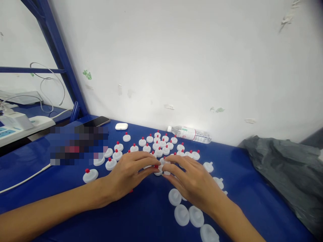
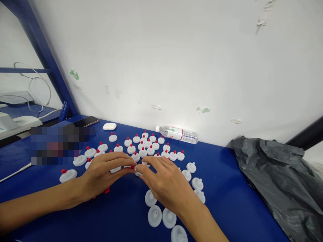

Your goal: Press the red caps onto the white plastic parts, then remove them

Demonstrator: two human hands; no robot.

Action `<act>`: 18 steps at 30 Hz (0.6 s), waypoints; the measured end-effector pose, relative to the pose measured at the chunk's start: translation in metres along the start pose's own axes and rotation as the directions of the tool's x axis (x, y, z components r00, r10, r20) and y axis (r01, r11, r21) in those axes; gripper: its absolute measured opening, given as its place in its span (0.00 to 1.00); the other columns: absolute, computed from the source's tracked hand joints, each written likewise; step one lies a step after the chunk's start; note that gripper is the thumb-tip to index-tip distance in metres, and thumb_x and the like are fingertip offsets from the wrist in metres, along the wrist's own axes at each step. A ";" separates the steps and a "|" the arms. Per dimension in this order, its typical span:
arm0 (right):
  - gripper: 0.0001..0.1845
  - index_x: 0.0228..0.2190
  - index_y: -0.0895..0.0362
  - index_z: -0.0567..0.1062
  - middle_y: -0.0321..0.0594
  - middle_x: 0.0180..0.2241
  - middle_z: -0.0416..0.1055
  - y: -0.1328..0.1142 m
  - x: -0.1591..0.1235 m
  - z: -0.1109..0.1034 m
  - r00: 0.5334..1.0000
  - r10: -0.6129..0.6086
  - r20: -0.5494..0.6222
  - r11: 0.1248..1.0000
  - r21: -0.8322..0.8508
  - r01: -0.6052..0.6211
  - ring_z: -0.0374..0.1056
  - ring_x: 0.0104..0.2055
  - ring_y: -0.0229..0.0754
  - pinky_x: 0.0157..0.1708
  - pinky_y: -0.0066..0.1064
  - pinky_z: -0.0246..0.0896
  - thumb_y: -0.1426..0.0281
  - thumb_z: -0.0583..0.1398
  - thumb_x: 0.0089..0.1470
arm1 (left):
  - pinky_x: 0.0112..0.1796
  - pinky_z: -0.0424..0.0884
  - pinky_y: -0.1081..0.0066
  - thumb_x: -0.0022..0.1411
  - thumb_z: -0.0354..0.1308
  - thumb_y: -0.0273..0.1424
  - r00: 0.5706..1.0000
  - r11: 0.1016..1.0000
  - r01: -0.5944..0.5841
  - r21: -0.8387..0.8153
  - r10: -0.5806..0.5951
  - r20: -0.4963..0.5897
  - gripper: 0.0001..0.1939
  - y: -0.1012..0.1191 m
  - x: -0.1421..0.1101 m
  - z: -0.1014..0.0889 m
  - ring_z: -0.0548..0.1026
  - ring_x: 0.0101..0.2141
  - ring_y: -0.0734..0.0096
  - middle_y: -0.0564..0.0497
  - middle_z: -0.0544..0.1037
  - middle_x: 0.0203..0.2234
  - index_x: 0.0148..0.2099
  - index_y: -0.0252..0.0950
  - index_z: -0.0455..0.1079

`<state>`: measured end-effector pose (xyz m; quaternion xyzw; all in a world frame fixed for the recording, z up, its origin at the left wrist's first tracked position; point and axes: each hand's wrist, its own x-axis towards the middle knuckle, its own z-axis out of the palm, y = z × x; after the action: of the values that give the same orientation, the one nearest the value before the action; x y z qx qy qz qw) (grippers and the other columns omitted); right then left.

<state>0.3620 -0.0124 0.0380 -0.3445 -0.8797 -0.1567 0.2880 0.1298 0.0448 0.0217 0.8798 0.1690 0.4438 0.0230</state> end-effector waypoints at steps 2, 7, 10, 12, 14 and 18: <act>0.07 0.47 0.56 0.73 0.47 0.47 0.78 0.000 0.000 -0.001 1.000 0.005 -0.016 1.000 0.012 -0.005 0.77 0.44 0.47 0.44 0.43 0.76 0.72 0.58 0.68 | 0.38 0.77 0.72 0.71 0.60 0.29 1.000 1.000 0.005 0.031 -0.005 0.014 0.05 -0.001 0.000 0.000 0.81 0.35 0.69 0.49 0.83 0.37 0.48 0.36 0.74; 0.12 0.52 0.58 0.73 0.47 0.48 0.80 -0.004 0.002 -0.004 0.995 0.003 -0.103 0.997 0.073 0.004 0.78 0.47 0.44 0.49 0.39 0.76 0.73 0.60 0.67 | 0.31 0.73 0.73 0.73 0.56 0.29 0.997 0.997 0.028 0.067 -0.033 0.071 0.08 -0.001 0.001 0.001 0.78 0.29 0.70 0.49 0.81 0.30 0.41 0.33 0.75; 0.13 0.52 0.57 0.74 0.45 0.49 0.81 -0.008 0.002 -0.003 0.986 0.004 -0.167 0.992 0.125 0.017 0.79 0.48 0.43 0.48 0.39 0.77 0.75 0.61 0.66 | 0.29 0.70 0.75 0.76 0.51 0.28 0.995 0.999 0.028 0.026 -0.030 0.090 0.12 0.002 0.003 -0.001 0.74 0.27 0.73 0.50 0.77 0.28 0.39 0.33 0.74; 0.13 0.51 0.56 0.75 0.44 0.49 0.81 -0.010 0.002 -0.003 0.979 0.027 -0.203 0.986 0.167 0.007 0.79 0.47 0.43 0.46 0.38 0.78 0.75 0.62 0.65 | 0.28 0.68 0.75 0.76 0.50 0.27 0.995 1.000 0.025 -0.008 -0.024 0.100 0.13 0.005 0.004 -0.003 0.71 0.26 0.74 0.51 0.76 0.27 0.39 0.33 0.73; 0.12 0.49 0.55 0.75 0.43 0.48 0.82 -0.012 0.003 -0.004 0.975 0.037 -0.218 0.982 0.187 0.004 0.79 0.47 0.43 0.46 0.38 0.78 0.76 0.62 0.65 | 0.28 0.66 0.74 0.75 0.50 0.25 0.995 0.999 0.027 -0.043 -0.023 0.102 0.12 0.008 0.005 -0.005 0.70 0.26 0.74 0.51 0.75 0.27 0.38 0.34 0.72; 0.11 0.48 0.58 0.76 0.46 0.48 0.82 -0.015 0.005 -0.005 0.972 0.013 -0.233 0.981 0.193 0.033 0.79 0.49 0.43 0.47 0.36 0.77 0.77 0.63 0.64 | 0.27 0.64 0.73 0.73 0.51 0.22 0.994 0.992 0.072 -0.103 -0.062 0.091 0.11 0.013 0.003 -0.007 0.67 0.25 0.74 0.53 0.73 0.25 0.36 0.34 0.71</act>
<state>0.3512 -0.0229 0.0438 -0.2893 -0.8525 -0.1103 0.4211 0.1296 0.0325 0.0304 0.8898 0.1736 0.4120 0.0918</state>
